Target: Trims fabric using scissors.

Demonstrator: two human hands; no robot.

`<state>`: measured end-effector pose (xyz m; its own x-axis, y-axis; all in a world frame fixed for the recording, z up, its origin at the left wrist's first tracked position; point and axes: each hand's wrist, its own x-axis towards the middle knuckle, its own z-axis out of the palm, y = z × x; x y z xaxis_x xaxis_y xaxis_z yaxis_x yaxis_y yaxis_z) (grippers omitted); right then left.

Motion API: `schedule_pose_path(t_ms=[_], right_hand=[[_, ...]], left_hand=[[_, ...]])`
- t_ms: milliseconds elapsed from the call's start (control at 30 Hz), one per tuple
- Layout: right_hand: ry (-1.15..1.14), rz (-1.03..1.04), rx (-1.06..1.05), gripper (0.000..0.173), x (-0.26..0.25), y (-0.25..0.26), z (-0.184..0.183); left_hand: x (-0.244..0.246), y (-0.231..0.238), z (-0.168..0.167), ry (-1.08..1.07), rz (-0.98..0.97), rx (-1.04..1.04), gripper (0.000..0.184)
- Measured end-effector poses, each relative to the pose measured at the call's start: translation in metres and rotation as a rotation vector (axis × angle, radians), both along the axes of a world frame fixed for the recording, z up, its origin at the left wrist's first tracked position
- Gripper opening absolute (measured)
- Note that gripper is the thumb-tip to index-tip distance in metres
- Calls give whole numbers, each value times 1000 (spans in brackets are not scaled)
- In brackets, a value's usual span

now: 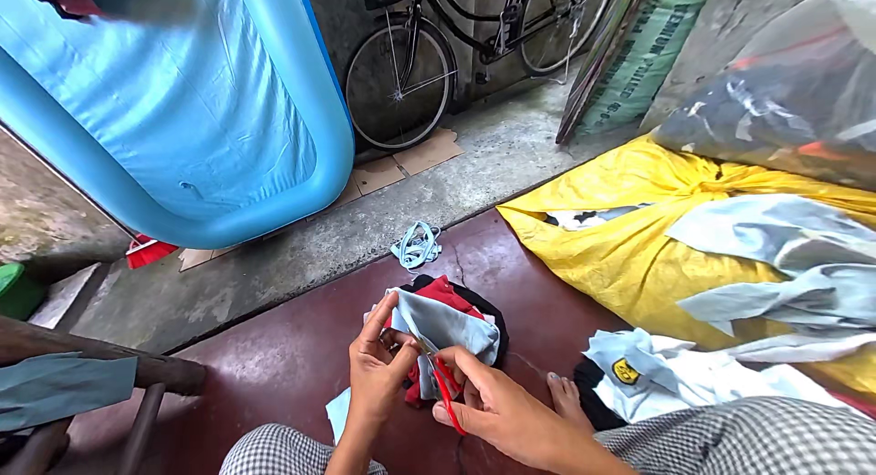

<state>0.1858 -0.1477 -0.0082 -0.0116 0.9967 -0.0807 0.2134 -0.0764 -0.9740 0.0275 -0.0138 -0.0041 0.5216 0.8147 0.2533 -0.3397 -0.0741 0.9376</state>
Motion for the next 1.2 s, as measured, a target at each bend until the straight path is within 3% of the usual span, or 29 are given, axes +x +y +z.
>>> schedule_pose_path(t_ms=[267,433,733,867,1200], right_hand=[[31,-23,14,60,1,0,1],[130,-24,28,48,2,2,-2],[33,44,1,59,10,1,3],[49,-18,-3,49,10,2,3],[-293,-47,-38,41,13,1,2]], left_hand=[[2,-5,0,-16,-57,44,75],[2,-4,0,-34,-60,33,78],[0,-7,0,31,-131,96,77],[0,-7,1,32,-125,100,76],[-10,6,11,235,-261,-34,72]])
